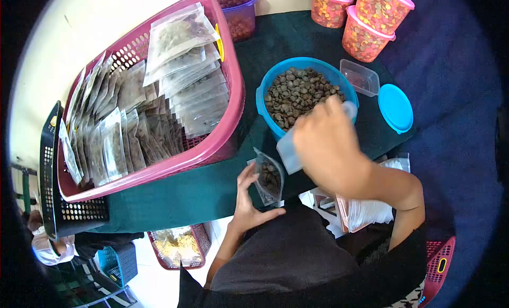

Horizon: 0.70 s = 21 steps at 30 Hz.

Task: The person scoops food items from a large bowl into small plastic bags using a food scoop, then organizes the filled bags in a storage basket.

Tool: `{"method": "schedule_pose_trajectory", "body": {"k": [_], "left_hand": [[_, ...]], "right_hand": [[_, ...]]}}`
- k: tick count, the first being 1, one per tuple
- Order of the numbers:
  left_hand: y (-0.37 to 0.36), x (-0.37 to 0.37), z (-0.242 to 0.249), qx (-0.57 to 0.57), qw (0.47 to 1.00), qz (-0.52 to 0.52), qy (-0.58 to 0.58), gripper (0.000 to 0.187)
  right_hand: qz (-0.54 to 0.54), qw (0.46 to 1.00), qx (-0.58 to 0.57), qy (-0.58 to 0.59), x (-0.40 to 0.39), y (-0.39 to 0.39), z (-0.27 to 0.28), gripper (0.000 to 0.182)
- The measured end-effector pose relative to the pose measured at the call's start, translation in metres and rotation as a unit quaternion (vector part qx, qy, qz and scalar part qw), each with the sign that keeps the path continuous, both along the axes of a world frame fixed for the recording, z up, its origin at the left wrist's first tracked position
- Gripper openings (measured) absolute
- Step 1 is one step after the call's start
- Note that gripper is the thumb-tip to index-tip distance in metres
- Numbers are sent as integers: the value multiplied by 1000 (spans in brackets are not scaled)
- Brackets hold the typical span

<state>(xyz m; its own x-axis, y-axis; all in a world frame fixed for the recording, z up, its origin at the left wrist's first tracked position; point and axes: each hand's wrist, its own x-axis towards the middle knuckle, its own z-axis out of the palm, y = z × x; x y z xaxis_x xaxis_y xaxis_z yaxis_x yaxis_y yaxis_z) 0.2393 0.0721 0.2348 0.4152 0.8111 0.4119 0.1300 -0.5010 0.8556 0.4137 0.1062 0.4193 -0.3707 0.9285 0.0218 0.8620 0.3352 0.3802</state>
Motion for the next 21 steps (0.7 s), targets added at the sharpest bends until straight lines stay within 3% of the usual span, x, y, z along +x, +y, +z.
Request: {"method": "schedule_pose_trajectory", "body": {"k": [4, 5, 7, 9, 11, 14, 17, 21], "left_hand": [[-8, 0, -7, -28, 999, 12, -35, 112], [-10, 0, -9, -28, 999, 16, -36, 112], [-15, -1, -16, -96, 978, 80, -168, 112], [-17, -13, -24, -84, 980, 88, -157, 110], [-23, -20, -26, -208, 929, 173, -252, 108], [-31, -34, -28, -307, 864, 195, -347, 102], [-38, -50, -51, -348, 833, 178, -391, 83], [-44, -52, -67, -348, 806, 147, -456, 67]], "right_hand": [[-56, 993, 53, 90, 49, 28, 1, 9], [-76, 990, 56, 106, 62, 34, -3, 10], [-104, 986, 63, 110, 83, 44, -12, 12], [-132, 982, 68, 114, 99, 49, -22, 14], [-113, 971, 120, 171, 111, 53, -33, 16], [-98, 974, 95, 181, 123, 53, -38, 16], [-100, 976, 62, 181, 126, 53, -29, 16], [-90, 976, 101, 173, 137, 61, -27, 12]]}}
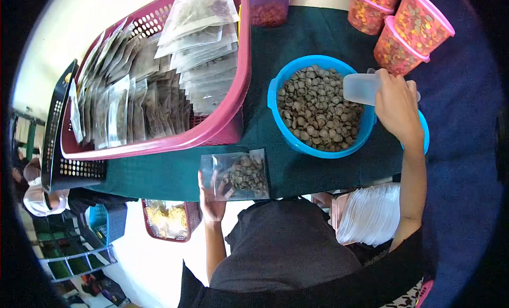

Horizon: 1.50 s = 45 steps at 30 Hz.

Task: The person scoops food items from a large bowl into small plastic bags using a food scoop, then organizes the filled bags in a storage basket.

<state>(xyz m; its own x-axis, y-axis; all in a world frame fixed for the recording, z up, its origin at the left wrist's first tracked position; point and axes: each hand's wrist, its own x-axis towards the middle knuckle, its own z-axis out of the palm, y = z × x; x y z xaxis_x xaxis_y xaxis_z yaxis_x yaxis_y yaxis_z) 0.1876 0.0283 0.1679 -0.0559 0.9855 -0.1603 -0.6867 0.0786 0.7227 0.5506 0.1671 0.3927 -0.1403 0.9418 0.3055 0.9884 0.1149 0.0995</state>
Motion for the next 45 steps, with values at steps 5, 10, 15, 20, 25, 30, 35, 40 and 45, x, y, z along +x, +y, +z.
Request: {"method": "schedule_pose_trajectory", "body": {"k": [5, 10, 15, 20, 25, 30, 35, 40, 45], "left_hand": [[-4, 12, 13, 2, 998, 42, -51, 67], [-7, 27, 47, 58, 973, -44, 219, 75], [2, 48, 77, 63, 949, -114, 286, 71], [12, 64, 94, 65, 897, -121, 421, 68], [17, 77, 102, 121, 885, -121, 433, 59], [22, 79, 97, 168, 869, -138, 444, 45], [25, 84, 97, 204, 873, -101, 431, 46], [21, 82, 94, 160, 890, -30, 427, 49], [20, 78, 91, 142, 913, -28, 381, 45]], "right_hand": [[32, 997, 17, -68, 6, 5, 12, 11], [58, 989, -7, -133, 2, 3, 15, 10], [79, 986, -41, -141, 3, 5, 10, 9], [69, 991, -7, -117, 5, 10, -5, 8], [76, 996, -38, -19, 10, 6, -3, 11], [101, 991, -37, 80, 8, 3, -22, 13], [108, 977, -53, 174, -12, 2, -39, 14], [83, 962, -37, 256, -34, 2, -60, 15], [61, 954, -6, 294, -46, 4, -73, 15]]}}
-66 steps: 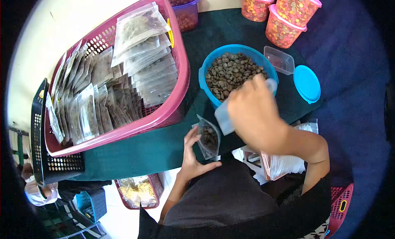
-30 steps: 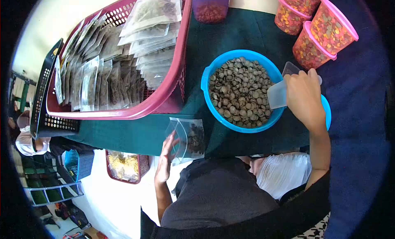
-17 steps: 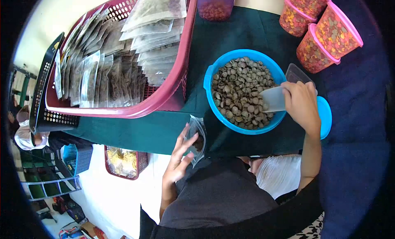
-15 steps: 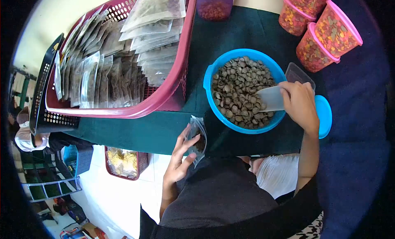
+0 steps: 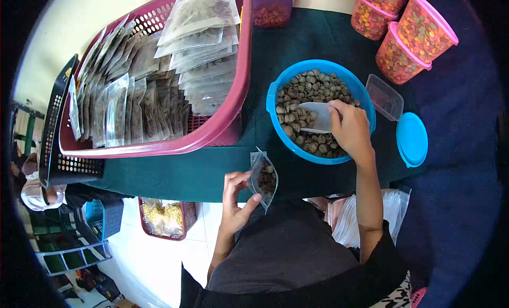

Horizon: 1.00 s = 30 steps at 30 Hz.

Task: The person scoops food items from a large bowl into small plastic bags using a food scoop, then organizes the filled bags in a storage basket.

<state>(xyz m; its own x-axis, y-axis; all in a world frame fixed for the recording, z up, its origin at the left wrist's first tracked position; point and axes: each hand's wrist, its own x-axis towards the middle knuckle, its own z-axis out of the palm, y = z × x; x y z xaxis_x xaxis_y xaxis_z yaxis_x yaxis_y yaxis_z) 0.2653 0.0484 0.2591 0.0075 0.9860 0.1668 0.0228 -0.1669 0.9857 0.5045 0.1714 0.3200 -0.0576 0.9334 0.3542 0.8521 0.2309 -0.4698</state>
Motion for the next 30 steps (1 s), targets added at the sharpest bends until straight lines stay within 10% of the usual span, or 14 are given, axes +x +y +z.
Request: {"method": "schedule_pose_trajectory", "body": {"k": [13, 30], "left_hand": [[11, -27, 0, 5, 998, -64, 10, 34], [19, -33, -1, 21, 994, -105, 18, 33]], "right_hand": [[-61, 943, 24, -327, 3, -6, 45, 8], [-23, 991, -126, 24, 11, 15, -1, 20]]}}
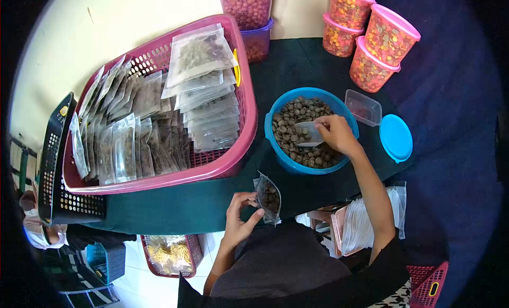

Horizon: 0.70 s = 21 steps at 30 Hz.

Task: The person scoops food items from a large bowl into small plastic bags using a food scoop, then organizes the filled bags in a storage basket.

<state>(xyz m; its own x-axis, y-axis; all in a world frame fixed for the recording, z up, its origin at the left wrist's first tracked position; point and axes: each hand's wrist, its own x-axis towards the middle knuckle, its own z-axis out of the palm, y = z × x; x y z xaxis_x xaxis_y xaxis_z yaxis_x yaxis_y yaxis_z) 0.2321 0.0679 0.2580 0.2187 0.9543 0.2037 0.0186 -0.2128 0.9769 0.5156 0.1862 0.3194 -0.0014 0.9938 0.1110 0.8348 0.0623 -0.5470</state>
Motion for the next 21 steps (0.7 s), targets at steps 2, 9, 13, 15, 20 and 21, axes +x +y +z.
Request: {"method": "schedule_pose_trajectory", "body": {"k": [2, 9, 13, 15, 20, 21], "left_hand": [[-1, 1, 1, 2, 1000, 5, 2, 33], [-5, 6, 0, -6, 999, 37, 2, 31], [-6, 10, -2, -2, 999, 53, 2, 31], [-6, 14, 1, -1, 998, 61, -1, 30], [-6, 23, 2, 14, 998, 68, 8, 31], [-7, 25, 2, 9, 997, 76, 6, 31]], "right_hand": [[6, 999, -25, 34, 4, 2, 3, 21], [71, 981, -66, 168, 20, 6, 11, 22], [77, 973, -82, 203, 24, 9, 13, 23], [81, 962, -99, 242, 25, 10, 12, 23], [99, 965, -100, 220, 26, 10, 24, 24], [102, 972, -92, 191, 23, 8, 30, 24]]}}
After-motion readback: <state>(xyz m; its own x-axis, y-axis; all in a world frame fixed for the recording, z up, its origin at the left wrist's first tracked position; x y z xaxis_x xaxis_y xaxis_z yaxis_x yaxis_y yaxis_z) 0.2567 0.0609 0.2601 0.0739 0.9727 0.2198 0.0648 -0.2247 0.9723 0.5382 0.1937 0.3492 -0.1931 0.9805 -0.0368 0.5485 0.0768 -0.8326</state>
